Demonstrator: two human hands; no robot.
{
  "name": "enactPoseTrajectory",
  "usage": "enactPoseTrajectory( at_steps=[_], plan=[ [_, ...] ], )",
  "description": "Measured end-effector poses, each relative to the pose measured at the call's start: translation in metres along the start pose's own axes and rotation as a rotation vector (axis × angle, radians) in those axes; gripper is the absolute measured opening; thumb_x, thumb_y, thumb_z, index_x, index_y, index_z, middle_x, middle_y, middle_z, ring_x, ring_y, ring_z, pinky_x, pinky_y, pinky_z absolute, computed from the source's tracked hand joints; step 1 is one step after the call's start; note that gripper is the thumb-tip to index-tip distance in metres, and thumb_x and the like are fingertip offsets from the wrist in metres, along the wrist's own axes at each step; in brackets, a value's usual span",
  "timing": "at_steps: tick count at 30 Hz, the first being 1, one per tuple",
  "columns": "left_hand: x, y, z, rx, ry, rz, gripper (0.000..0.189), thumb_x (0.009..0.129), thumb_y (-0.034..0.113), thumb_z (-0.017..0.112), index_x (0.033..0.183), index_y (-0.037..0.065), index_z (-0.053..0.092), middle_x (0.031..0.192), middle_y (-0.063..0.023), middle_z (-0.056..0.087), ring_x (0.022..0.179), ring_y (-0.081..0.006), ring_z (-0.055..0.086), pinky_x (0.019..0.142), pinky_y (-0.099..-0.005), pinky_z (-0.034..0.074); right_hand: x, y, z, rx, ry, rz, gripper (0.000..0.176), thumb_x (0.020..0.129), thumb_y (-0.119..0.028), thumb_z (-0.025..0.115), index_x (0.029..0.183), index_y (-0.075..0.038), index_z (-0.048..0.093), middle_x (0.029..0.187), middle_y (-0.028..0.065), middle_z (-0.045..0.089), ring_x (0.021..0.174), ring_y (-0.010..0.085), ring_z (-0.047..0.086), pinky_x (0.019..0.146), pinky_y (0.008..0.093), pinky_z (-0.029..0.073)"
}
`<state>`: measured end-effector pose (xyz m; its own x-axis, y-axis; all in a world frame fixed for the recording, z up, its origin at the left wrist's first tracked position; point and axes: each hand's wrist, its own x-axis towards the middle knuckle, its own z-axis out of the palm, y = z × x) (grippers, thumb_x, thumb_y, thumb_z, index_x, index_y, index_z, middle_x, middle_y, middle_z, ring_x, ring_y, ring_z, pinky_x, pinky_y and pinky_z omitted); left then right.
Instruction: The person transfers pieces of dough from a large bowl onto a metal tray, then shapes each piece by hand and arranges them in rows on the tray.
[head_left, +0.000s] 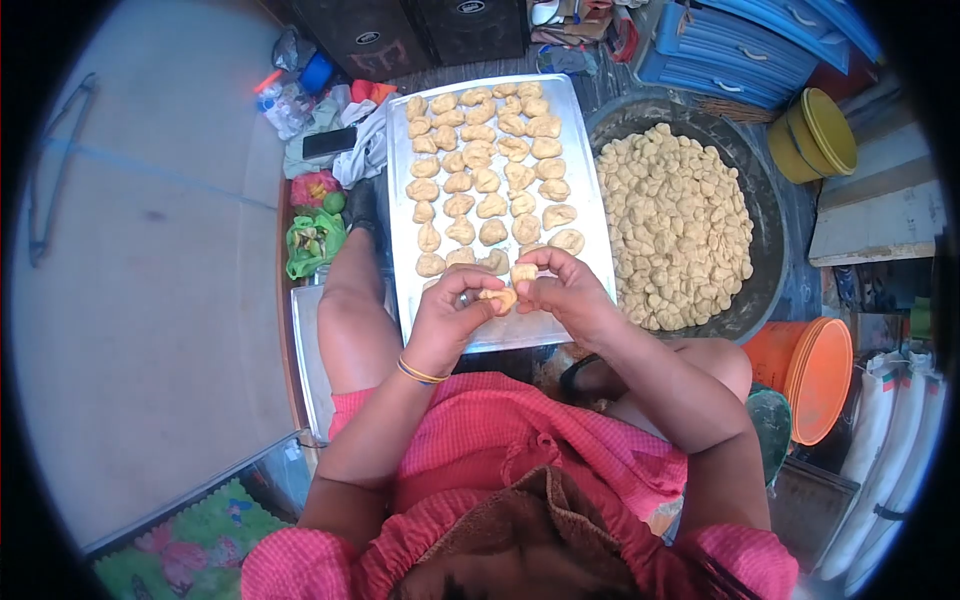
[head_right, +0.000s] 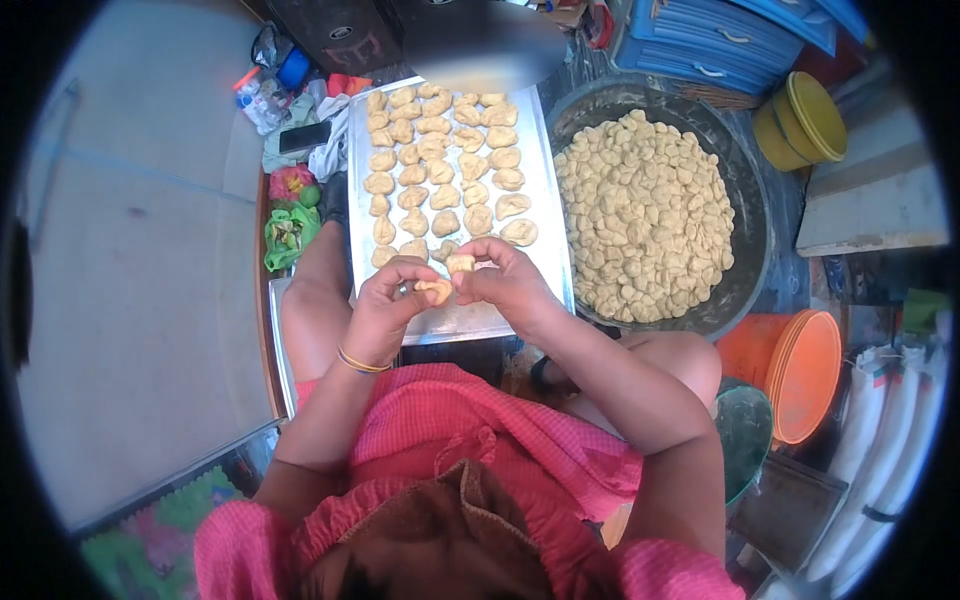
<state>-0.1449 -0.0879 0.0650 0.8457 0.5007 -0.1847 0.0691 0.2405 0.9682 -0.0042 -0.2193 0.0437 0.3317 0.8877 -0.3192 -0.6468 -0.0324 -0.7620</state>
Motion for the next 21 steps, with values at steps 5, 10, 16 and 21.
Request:
enactPoseTrajectory(
  at_steps=[5, 10, 16, 21],
  plan=[
    [-0.008, 0.000, 0.003, -0.153, 0.060, -0.070, 0.037, 0.081, -0.008, 0.064, 0.115, 0.000, 0.053, 0.096, -0.0068, 0.061, 0.088, -0.0146, 0.061, 0.078, -0.0269, 0.052, -0.002, -0.001, 0.009, -0.037, 0.014, -0.069, 0.037, 0.086, -0.007, 0.065, 0.120, 0.000, 0.052, 0.103, 0.0058, 0.056, 0.091, 0.0139, 0.059, 0.082, 0.0279, 0.050],
    [-0.014, -0.004, 0.011, -0.023, 0.124, -0.071, 0.029, 0.082, -0.007, 0.064, 0.107, 0.002, 0.053, 0.093, -0.0080, 0.061, 0.084, -0.0137, 0.061, 0.069, -0.0255, 0.052, -0.010, 0.002, 0.019, -0.025, -0.108, -0.075, 0.040, 0.086, 0.000, 0.063, 0.124, 0.001, 0.052, 0.107, 0.0071, 0.060, 0.104, 0.0156, 0.058, 0.086, 0.0267, 0.049],
    [-0.014, -0.003, 0.003, -0.188, 0.100, -0.120, 0.023, 0.083, -0.004, 0.065, 0.101, 0.002, 0.053, 0.086, -0.0068, 0.062, 0.073, -0.0099, 0.059, 0.059, -0.0221, 0.049, -0.002, 0.014, 0.004, -0.327, -0.215, -0.267, 0.024, 0.086, 0.000, 0.064, 0.109, 0.000, 0.060, 0.101, 0.0084, 0.062, 0.091, 0.0138, 0.062, 0.079, 0.0267, 0.052],
    [-0.011, -0.008, -0.006, -0.144, -0.038, -0.163, 0.026, 0.082, -0.002, 0.068, 0.103, 0.003, 0.054, 0.087, -0.0065, 0.061, 0.076, -0.0115, 0.061, 0.061, -0.0225, 0.049, 0.001, 0.001, -0.002, -0.260, -0.201, -0.055, 0.023, 0.086, 0.003, 0.061, 0.109, 0.001, 0.057, 0.102, 0.0084, 0.061, 0.090, 0.0135, 0.063, 0.079, 0.0262, 0.052]
  ],
)
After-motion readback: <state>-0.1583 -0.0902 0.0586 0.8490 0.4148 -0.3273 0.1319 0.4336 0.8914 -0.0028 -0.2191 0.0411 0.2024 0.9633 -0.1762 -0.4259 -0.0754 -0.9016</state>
